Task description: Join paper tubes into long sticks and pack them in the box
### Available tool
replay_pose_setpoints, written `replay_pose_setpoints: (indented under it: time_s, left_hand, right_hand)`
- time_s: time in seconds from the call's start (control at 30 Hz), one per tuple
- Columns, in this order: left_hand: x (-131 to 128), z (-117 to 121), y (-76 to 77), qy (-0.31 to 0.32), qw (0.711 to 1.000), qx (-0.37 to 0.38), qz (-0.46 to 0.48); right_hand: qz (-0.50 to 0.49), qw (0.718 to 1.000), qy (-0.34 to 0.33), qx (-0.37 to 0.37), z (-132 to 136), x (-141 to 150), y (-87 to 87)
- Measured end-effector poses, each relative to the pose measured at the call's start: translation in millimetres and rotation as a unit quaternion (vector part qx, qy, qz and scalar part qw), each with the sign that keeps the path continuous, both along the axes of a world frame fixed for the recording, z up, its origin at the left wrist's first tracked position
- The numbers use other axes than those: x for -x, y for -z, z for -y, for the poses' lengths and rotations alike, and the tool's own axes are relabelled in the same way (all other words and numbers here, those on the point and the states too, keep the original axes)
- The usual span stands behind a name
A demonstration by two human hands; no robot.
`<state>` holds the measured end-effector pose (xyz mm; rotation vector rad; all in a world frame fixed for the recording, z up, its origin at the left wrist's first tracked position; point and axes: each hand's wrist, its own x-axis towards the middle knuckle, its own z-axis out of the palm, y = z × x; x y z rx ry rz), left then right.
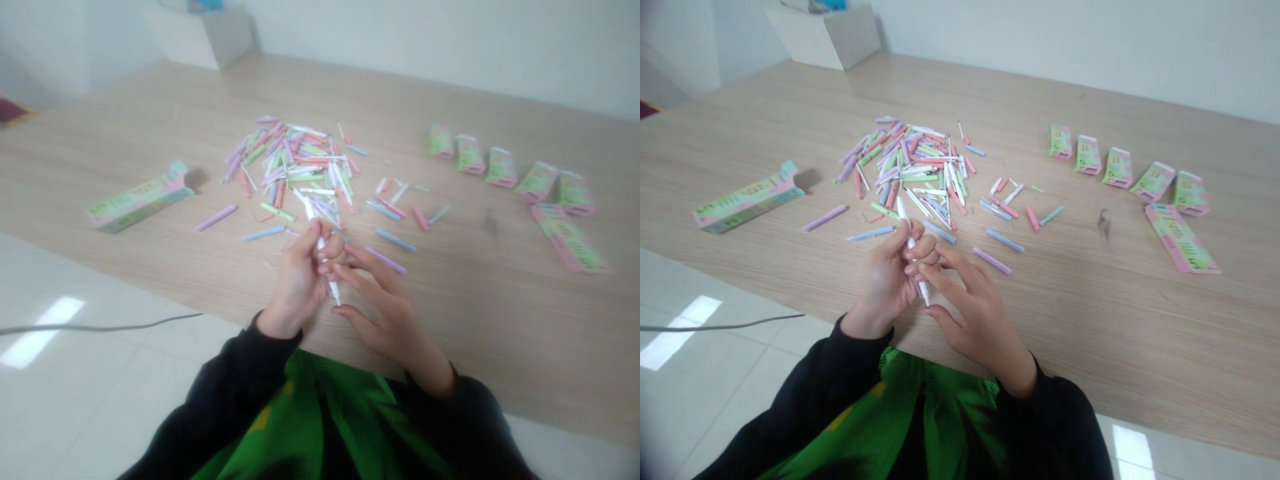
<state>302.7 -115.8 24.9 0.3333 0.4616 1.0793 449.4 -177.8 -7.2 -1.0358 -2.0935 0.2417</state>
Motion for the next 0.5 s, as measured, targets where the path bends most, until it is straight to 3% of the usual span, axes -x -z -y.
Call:
replay_pose_setpoints:
  time_s: [0.13, 0.33, 0.5]
  left_hand:
    - [-0.1, -0.3, 1.6, -0.008, 0.999, -0.026, -0.016]
    - [-4.7, 0.7, 9.7, -0.104, 0.982, -0.115, -0.104]
    - [-10.7, 8.5, 20.8, -0.012, 0.985, -0.108, -0.133]
  right_hand:
    - [-0.008, 1.000, 0.004, 0.010, -0.3, -1.6, 1.0]
    - [-0.129, 0.981, 0.068, 0.130, 0.3, 3.9, 0.7]
    - [-0.206, 0.956, 0.097, 0.184, -5.0, 20.7, 6.7]
